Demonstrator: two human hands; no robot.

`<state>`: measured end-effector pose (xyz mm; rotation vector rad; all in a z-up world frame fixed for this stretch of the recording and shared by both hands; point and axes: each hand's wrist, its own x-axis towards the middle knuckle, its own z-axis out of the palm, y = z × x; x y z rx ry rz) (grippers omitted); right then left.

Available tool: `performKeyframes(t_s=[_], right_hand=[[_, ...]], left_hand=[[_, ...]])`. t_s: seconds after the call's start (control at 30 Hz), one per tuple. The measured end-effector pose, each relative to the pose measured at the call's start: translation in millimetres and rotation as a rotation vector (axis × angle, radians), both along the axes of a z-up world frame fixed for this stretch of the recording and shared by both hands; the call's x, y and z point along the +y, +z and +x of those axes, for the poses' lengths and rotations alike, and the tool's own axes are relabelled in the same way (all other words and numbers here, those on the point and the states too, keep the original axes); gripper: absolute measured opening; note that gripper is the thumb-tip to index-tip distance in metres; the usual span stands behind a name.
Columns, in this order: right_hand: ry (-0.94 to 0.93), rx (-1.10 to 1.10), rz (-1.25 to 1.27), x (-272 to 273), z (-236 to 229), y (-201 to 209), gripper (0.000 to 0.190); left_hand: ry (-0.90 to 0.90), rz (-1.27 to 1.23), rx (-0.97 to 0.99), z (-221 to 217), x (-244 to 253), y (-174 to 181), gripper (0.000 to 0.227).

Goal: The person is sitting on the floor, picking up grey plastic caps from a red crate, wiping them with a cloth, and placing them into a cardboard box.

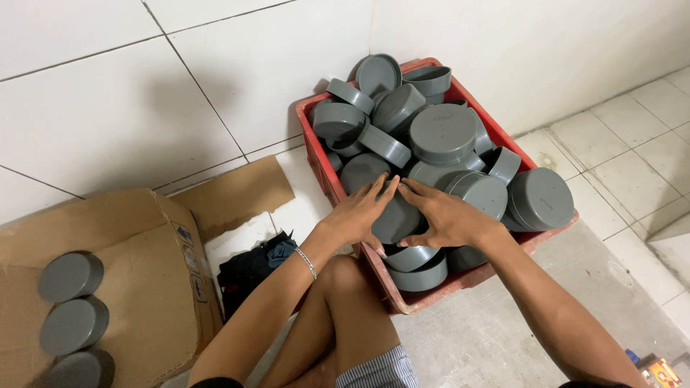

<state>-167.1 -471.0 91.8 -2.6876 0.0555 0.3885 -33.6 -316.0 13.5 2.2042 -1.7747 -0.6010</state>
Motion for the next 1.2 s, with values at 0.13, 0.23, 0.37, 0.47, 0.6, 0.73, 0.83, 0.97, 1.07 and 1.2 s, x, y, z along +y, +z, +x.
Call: performKeyframes(t_s=[0.13,0.23,0.37,0.47,0.6,0.73,0.83,0.97,1.07,1.2], right_hand=[[-0.024,-0.019,0.047,-1.9,-2.7,-1.9,0.103],[-0.016,-0.049,0.047,-2.0,-5.0,-0.4,0.104],[-0.019,-0.043,0.062,2.2,-6.6,6.6,0.115],[-0.021,-0.046,0.053,2.4,-8.1,4.7,0.117],[-0.031,-0.073,0.074,2.2,-9.1,2.1,0.117],[-0.026,-0.091,0.074,2.7,-9.0,1.9,0.118],[-0.032,-0.110,0.094,5.5,-9.4,4.1,0.116],[-0.030,-0.120,0.084,5.8,-7.0,7.8,0.116],[-0.021,-0.143,0.101,13.9,-7.7,13.8,0.114],[-0.009,-0.176,0.135,23.2,-4.4,14.3,0.114]], left_hand=[[-0.028,-0.029,-0.058,1.1,1.2,1.8,0.139],[-0.028,-0.051,0.018,-2.3,7.2,18.5,0.134],[-0.035,-0.069,0.018,-3.6,8.5,31.6,0.128],[-0.046,-0.069,-0.017,-3.0,7.4,30.1,0.127],[-0.045,-0.052,-0.061,-0.9,4.4,28.7,0.127],[-0.043,0.003,-0.043,-4.7,6.2,43.8,0.126],[-0.039,0.001,-0.045,-5.2,7.6,45.5,0.126],[-0.020,0.016,-0.059,-5.7,9.5,54.0,0.124],[-0.007,0.000,-0.063,-9.5,18.0,61.6,0.122],[0.025,-0.023,-0.084,-8.0,32.1,65.1,0.118]])
